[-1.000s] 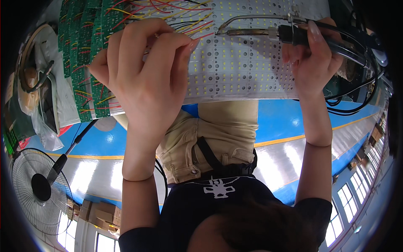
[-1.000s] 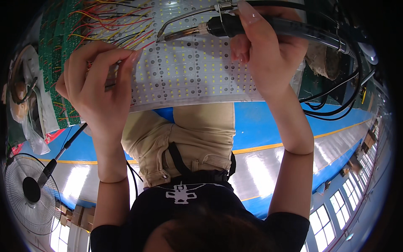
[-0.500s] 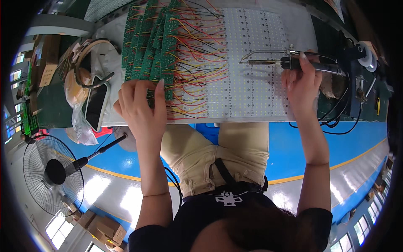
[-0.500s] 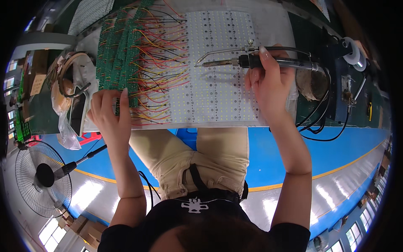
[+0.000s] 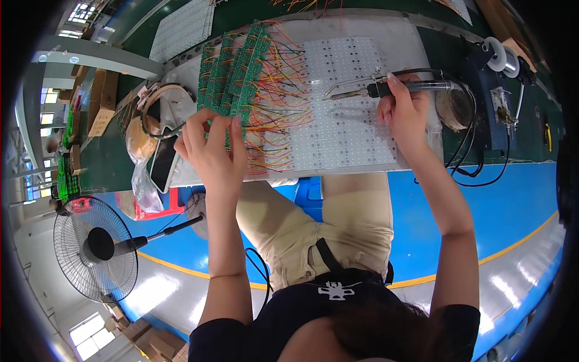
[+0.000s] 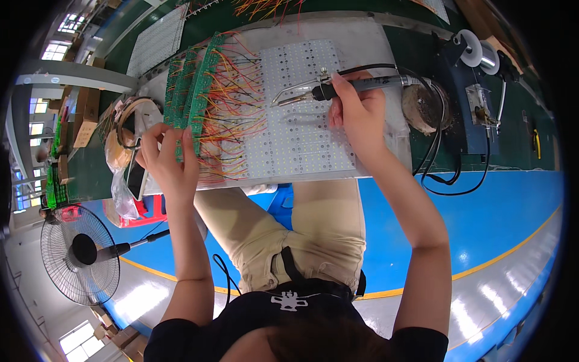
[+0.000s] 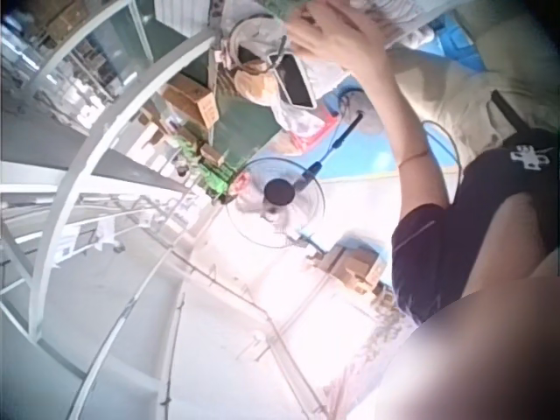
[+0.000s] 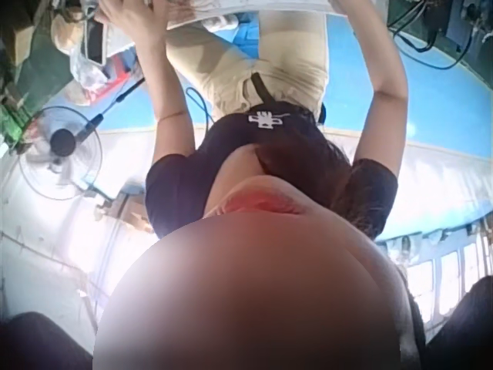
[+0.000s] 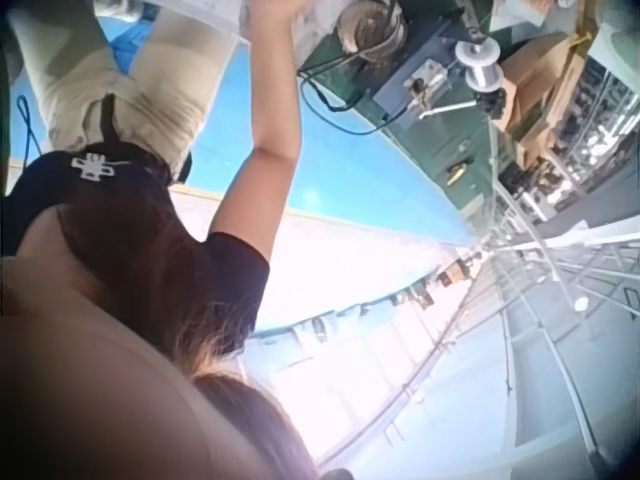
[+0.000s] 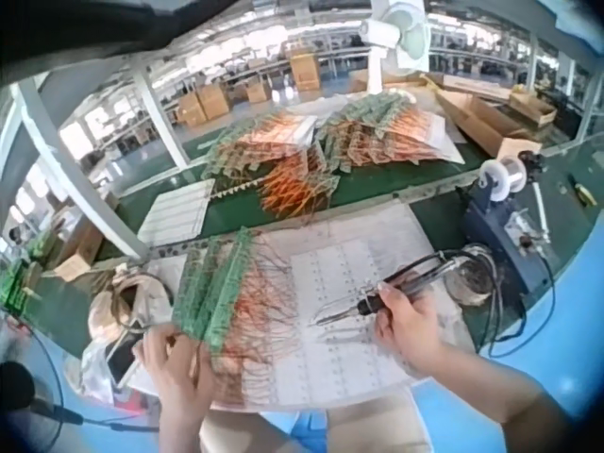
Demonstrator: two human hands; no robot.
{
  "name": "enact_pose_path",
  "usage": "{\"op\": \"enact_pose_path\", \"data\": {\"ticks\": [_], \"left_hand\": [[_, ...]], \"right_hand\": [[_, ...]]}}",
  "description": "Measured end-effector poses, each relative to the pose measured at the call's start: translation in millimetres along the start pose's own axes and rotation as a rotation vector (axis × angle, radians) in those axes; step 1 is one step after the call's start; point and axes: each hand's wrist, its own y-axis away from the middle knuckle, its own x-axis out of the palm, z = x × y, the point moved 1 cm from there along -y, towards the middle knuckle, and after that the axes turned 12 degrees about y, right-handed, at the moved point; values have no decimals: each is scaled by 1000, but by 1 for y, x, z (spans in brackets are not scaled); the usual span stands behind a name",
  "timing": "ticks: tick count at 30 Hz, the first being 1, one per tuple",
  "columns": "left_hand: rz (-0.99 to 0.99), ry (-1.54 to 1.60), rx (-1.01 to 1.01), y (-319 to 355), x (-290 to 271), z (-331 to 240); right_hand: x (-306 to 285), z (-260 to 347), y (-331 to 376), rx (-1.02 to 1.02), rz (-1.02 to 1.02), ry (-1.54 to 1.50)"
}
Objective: The person solders electrical wires onto an LED board using a soldering iron.
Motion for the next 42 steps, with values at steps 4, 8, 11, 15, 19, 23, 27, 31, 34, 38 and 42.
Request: {"op": "enact_pose_path", "data": {"ticks": [4, 8, 11, 15, 19, 23, 27, 31, 34, 38, 42], "left_hand": [[-38, -27, 37, -18, 9, 15], [26, 1, -37, -19, 23, 36], [32, 35, -86, -10, 24, 35], [-25, 155, -50, -47, 12, 39], [-14, 311, -31, -139, 29, 87], [124, 132, 92, -228, 101, 140], [284, -153, 1, -254, 180, 157], [154, -214, 74, -261, 215, 180], [257, -218, 88, -268, 215, 190], [31, -130, 205, -263, 193, 198], [-215, -95, 493, -250, 121, 161]], "right_hand": [[1, 4, -3, -11, 12, -71], [2, 8, -5, 16, 5, -11], [0, -1, -1, 87, -38, -1], [-4, -6, 0, 130, -110, -39], [-2, -3, -3, 173, -115, -54], [1, -1, -8, 145, -111, -79], [-2, -6, -8, 133, -128, -104], [-4, -5, -8, 128, -101, -72], [-1, -3, -6, 137, -74, -41], [1, 2, -7, 91, -45, -64], [-2, 3, -8, 90, -73, -38]]}}
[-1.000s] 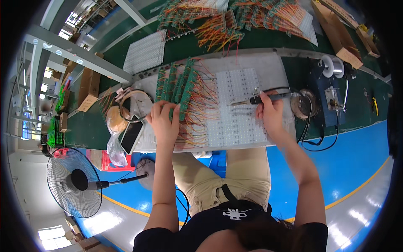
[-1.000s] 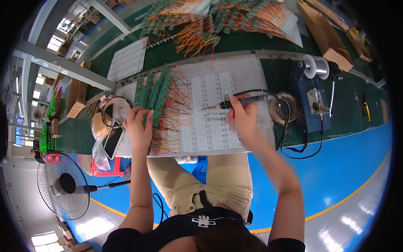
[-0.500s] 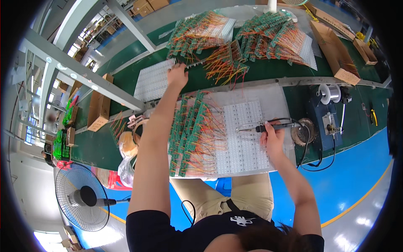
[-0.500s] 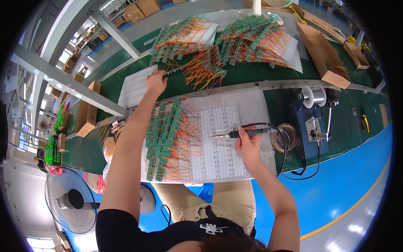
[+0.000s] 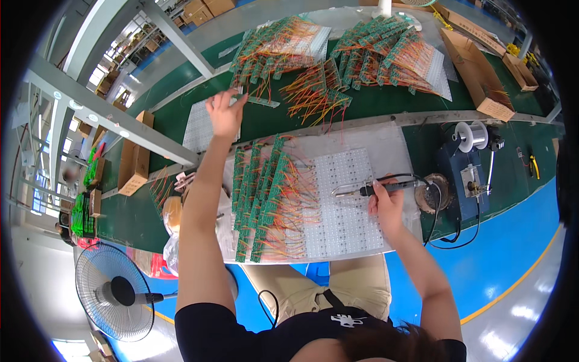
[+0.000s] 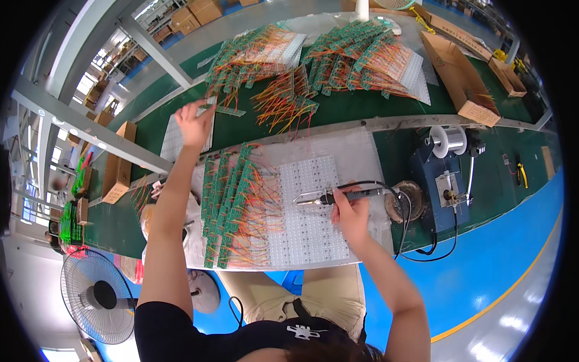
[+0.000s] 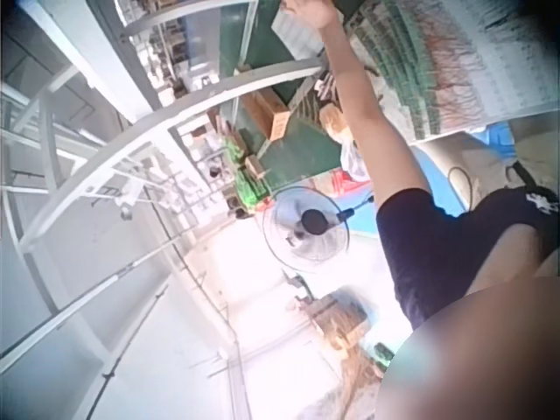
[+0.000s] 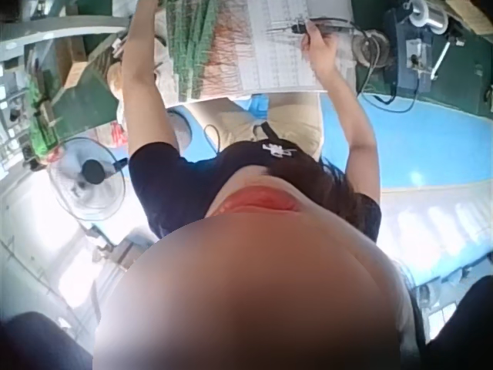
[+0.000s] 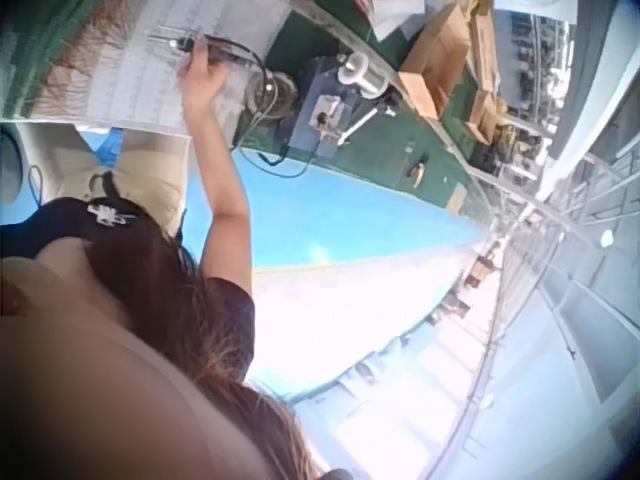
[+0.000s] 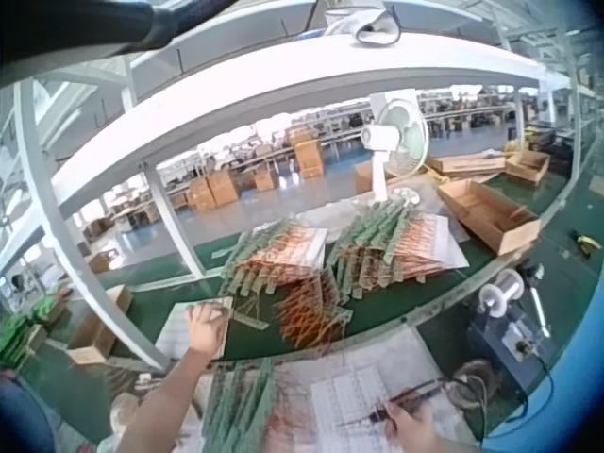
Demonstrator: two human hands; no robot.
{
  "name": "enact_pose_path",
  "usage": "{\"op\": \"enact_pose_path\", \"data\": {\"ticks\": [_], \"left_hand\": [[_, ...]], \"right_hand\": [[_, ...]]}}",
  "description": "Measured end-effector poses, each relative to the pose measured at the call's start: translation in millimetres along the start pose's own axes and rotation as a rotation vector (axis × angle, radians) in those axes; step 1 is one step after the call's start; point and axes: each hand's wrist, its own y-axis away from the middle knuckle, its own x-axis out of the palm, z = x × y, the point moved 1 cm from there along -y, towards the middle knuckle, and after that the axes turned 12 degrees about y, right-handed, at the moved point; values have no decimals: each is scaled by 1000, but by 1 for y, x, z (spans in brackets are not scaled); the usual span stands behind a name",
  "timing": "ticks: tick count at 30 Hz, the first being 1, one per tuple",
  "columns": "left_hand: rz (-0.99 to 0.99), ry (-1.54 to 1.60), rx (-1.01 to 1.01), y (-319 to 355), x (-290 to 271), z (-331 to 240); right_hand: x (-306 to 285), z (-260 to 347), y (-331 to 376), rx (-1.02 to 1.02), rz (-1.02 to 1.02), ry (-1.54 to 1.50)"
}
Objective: The person solders electrical wires onto an LED board using a soldering iron.
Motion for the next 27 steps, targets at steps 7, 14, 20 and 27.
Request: {"op": "enact_pose_path", "data": {"ticks": [7, 14, 20, 27], "left_hand": [[-38, -98, 165, 61, -155, -69], [24, 118, 230, 141, -212, -133], [267, 354, 113, 178, -207, -141], [259, 346, -58, 175, -213, -147]], "right_hand": [[3, 0, -2, 49, -40, 20], [2, -6, -8, -39, -44, 99], [-1, -9, -7, -154, 27, 127], [-1, -4, 2, -170, 41, 155]]}}
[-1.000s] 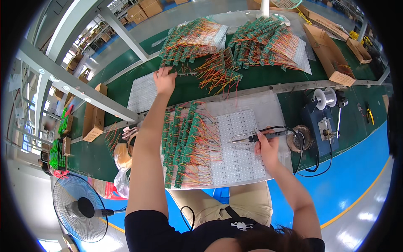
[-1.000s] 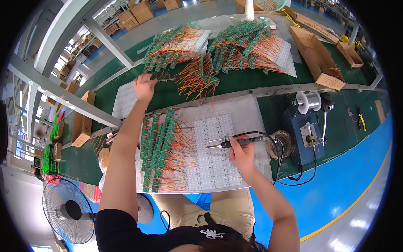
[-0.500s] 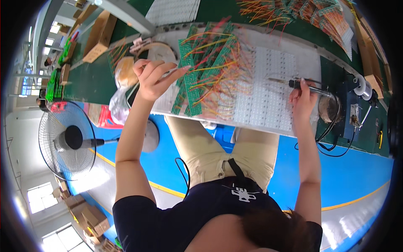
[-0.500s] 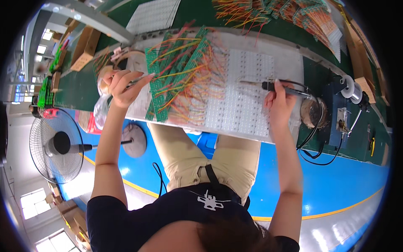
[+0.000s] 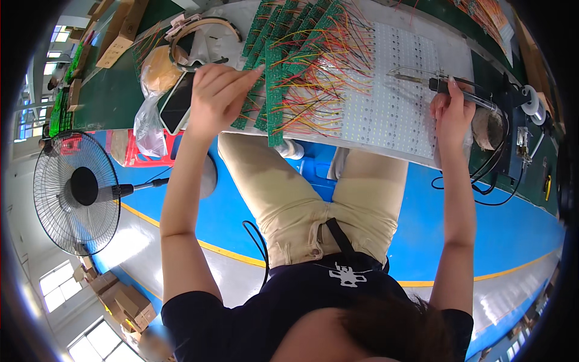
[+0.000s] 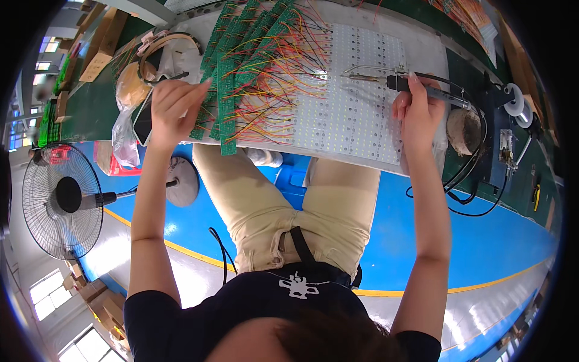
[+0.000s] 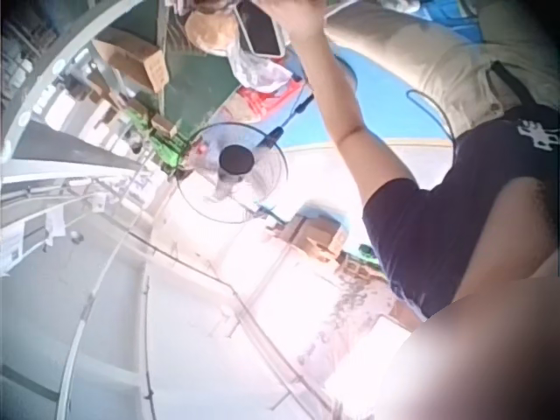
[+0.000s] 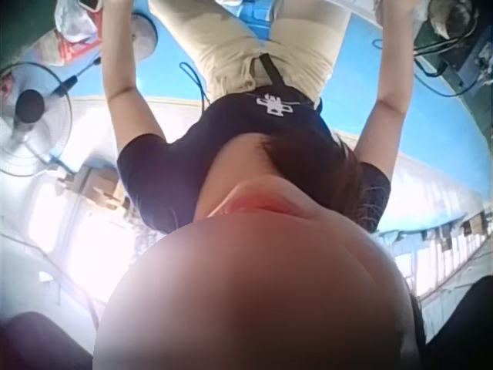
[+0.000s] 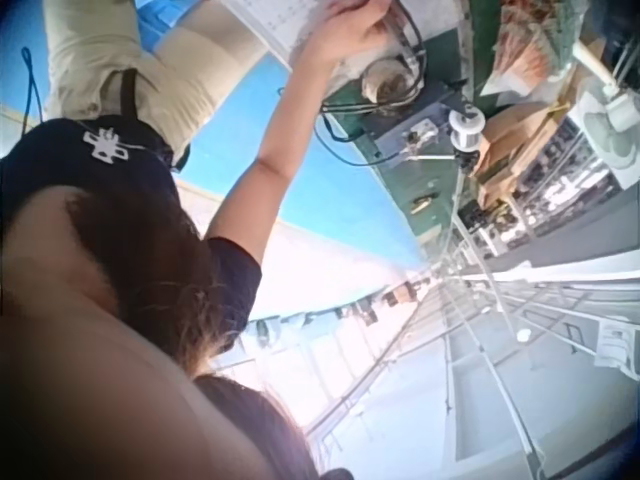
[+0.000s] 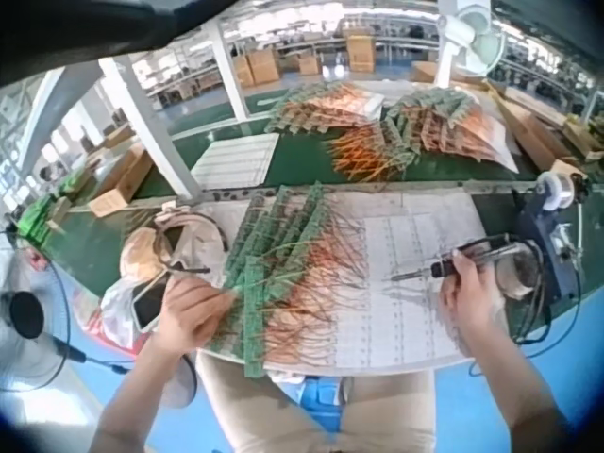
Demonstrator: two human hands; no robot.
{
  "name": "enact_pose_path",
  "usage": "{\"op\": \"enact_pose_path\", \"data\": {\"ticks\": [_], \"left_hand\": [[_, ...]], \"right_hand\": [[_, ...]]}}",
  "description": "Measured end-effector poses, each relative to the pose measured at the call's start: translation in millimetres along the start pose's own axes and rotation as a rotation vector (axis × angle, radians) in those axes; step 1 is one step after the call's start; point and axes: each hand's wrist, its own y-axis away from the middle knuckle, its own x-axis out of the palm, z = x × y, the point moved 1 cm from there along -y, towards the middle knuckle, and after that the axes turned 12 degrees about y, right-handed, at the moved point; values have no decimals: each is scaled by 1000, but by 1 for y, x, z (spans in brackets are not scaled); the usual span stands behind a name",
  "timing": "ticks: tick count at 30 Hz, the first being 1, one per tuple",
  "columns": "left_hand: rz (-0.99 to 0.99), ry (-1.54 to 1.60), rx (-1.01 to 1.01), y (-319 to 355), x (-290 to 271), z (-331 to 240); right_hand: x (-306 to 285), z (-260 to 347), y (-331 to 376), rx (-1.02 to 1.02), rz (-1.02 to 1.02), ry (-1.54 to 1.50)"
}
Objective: The person solders electrical wires onto an LED board using a soldering iron.
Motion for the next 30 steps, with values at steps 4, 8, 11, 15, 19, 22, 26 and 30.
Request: {"op": "enact_pose_path", "data": {"ticks": [4, 8, 11, 15, 19, 22, 26, 30], "left_hand": [[-183, 161, -321, -22, -1, 9], [-131, 262, -495, -47, 24, 10], [33, 215, -643, -49, 32, 13], [35, 338, -732, -44, 33, 15], [-50, 300, -717, -46, 24, 3], [-272, 478, -714, -37, 9, 0], [-433, 699, -701, -27, -13, -19], [-335, 874, -666, -34, -40, -8]], "right_hand": [[-1, -1, -1, 4, 23, -23], [0, 2, -2, 9, 23, -4], [1, 2, -2, 32, 5, -3], [5, 6, 2, 45, 3, 4], [2, 5, 3, 50, 5, -6], [-1, 4, 3, 41, -9, -11], [2, 5, 1, 28, 26, 10], [4, 7, 1, 7, 62, 21]]}}
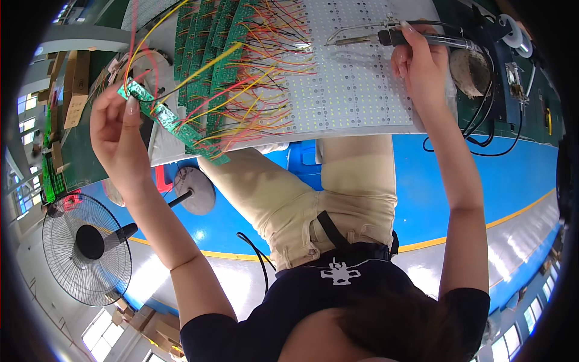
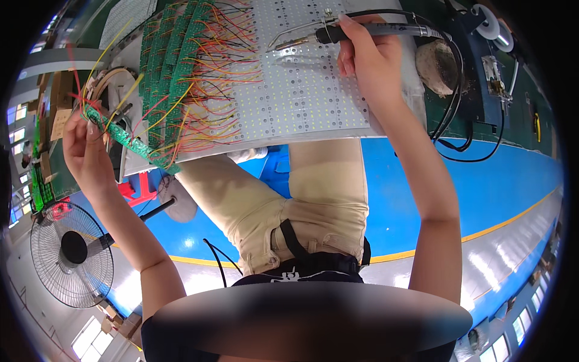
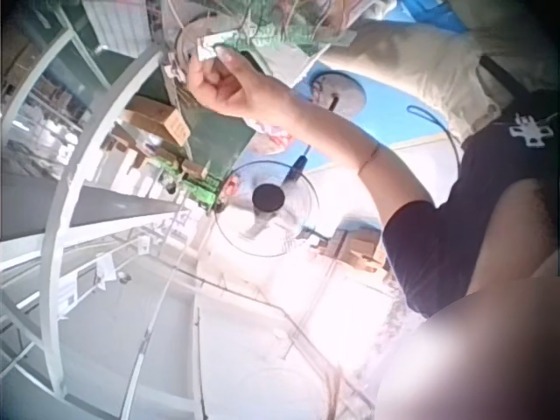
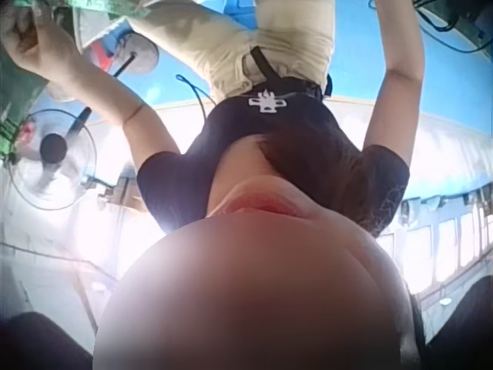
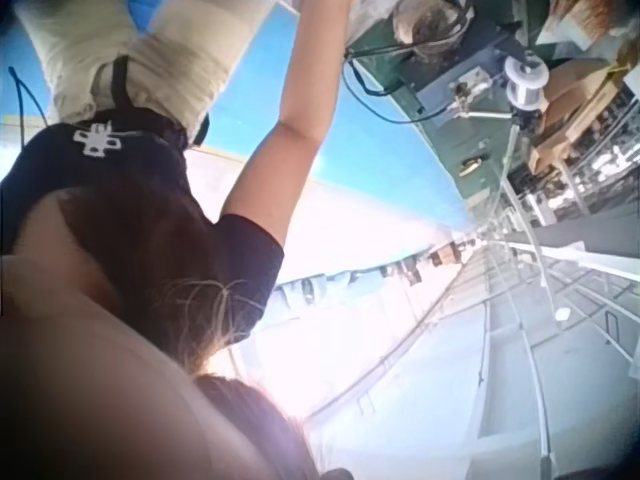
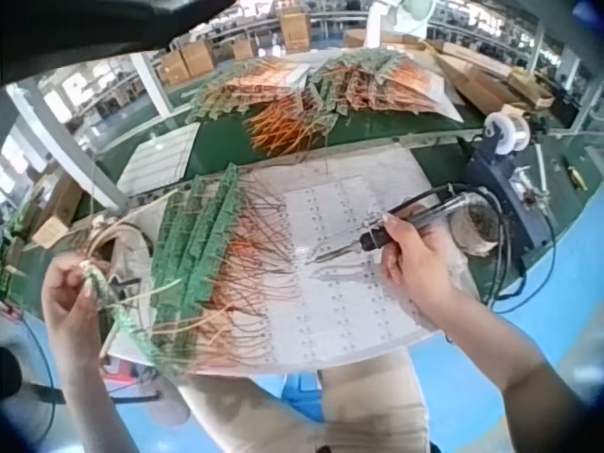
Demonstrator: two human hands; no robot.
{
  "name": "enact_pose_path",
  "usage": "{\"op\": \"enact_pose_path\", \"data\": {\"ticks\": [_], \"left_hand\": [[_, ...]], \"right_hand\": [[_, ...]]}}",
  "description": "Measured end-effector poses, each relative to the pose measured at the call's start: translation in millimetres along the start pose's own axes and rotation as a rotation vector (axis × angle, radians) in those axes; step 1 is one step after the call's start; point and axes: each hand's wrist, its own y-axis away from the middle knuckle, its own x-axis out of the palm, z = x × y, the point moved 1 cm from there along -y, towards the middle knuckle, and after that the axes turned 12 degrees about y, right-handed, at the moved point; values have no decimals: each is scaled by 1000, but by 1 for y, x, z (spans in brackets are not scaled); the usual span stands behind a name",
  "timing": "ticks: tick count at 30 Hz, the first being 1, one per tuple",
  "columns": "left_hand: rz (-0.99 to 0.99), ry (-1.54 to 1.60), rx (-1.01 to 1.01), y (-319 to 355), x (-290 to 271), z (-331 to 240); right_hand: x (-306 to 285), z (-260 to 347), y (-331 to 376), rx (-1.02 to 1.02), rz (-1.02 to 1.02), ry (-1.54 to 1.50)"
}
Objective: The person solders electrical wires onto an LED board using a soldering iron.
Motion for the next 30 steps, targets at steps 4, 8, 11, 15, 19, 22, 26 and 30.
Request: {"op": "enact_pose_path", "data": {"ticks": [4, 8, 11, 15, 19, 22, 26, 30], "left_hand": [[286, 43, -147, -33, 31, 3], [575, -63, -237, -45, 55, 24], [689, -328, -259, -46, 66, 38], [648, -536, 83, -41, 81, 37], [668, -615, 337, -40, 84, 39], [679, -711, 427, -40, 91, 31], [695, -856, 404, -35, 107, 19], [715, -926, 419, -33, 117, 20]], "right_hand": [[-9, -13, -5, 14, -19, -52], [-9, -17, -5, 6, -20, -54], [-10, -19, -4, -5, -43, -58], [-4, -5, 4, 151, -146, 33], [-2, -4, 4, 132, -161, 31], [1, -5, 4, 129, -208, 32], [0, -9, 3, 65, -196, 11], [0, -7, 4, 69, -191, 17]]}}
